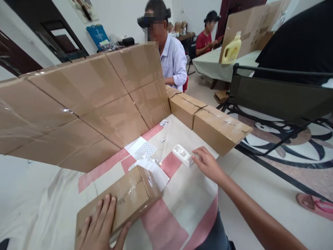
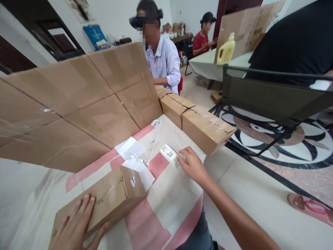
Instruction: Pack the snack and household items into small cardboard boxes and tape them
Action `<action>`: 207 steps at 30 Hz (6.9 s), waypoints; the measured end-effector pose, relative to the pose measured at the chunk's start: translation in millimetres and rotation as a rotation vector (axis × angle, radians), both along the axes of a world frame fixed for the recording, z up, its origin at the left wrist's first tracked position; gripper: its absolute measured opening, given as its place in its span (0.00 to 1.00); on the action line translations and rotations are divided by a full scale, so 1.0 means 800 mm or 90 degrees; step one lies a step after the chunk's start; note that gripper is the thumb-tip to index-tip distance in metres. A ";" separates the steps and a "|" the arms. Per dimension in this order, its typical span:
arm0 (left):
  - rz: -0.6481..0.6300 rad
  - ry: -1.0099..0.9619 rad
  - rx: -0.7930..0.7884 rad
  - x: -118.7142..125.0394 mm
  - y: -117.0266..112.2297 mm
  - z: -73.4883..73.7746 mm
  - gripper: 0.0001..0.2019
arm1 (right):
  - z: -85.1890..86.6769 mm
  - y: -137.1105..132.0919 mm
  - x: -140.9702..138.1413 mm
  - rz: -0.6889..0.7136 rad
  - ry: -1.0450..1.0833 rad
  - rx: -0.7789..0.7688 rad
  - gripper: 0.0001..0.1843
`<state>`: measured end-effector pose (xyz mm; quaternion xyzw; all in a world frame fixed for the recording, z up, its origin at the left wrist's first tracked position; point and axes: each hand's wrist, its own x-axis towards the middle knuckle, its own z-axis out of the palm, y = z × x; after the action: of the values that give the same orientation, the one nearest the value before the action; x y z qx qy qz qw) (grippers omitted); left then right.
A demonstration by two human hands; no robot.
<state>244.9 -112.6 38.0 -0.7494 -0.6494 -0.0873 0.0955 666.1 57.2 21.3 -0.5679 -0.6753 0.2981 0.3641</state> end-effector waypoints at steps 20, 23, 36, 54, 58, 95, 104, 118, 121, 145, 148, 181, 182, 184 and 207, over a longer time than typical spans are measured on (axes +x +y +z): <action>-0.078 -0.634 -0.099 0.328 0.243 -0.075 0.61 | 0.012 0.072 -0.013 0.090 -0.007 -0.275 0.17; -0.084 -0.672 -0.097 0.324 0.241 -0.080 0.61 | 0.013 0.076 -0.010 0.128 -0.003 -0.316 0.17; -0.088 -0.624 -0.062 0.326 0.241 -0.081 0.62 | 0.045 0.046 0.007 0.115 0.081 -0.369 0.27; -0.097 -0.601 -0.020 0.323 0.241 -0.084 0.62 | -0.018 0.008 0.023 0.013 -0.078 -0.348 0.21; -0.071 -0.607 -0.022 0.325 0.243 -0.084 0.62 | -0.018 0.002 0.025 -0.007 -0.088 -0.302 0.20; -0.044 -1.029 0.385 0.263 0.011 0.093 0.06 | 0.134 -0.130 -0.093 0.235 0.101 -0.071 0.24; 0.015 -0.685 0.410 0.092 -0.032 0.133 0.03 | 0.122 -0.112 -0.174 0.398 -0.148 0.274 0.32; 0.076 -0.444 0.016 -0.001 0.031 0.090 0.06 | 0.082 -0.053 -0.234 0.641 -0.132 0.202 0.31; 0.106 -0.384 0.021 -0.003 0.032 0.084 0.10 | 0.081 -0.053 -0.236 0.636 -0.125 0.210 0.29; 0.110 -0.277 -0.066 -0.014 -0.005 0.088 0.33 | 0.070 -0.057 -0.247 0.576 -0.054 0.219 0.29; 0.112 -0.178 -0.040 -0.007 -0.012 0.086 0.21 | 0.068 -0.056 -0.246 0.581 -0.061 0.220 0.29; 0.083 -0.038 0.097 -0.003 -0.088 0.030 0.38 | -0.025 0.114 -0.246 0.310 -0.373 0.115 0.10; 0.080 -0.036 0.099 -0.004 -0.089 0.030 0.38 | -0.025 0.114 -0.246 0.315 -0.367 0.120 0.10; 0.079 -0.033 0.098 -0.005 -0.089 0.030 0.38 | -0.026 0.113 -0.246 0.331 -0.352 0.128 0.09; 0.084 -0.041 0.065 -0.009 -0.063 0.045 0.37 | -0.014 0.131 -0.219 0.343 -0.188 0.133 0.16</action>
<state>237.4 -162.7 74.0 -0.6959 -0.6947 -0.1381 0.1183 491.2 162.2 9.9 -0.3651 -0.8739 0.2274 0.2267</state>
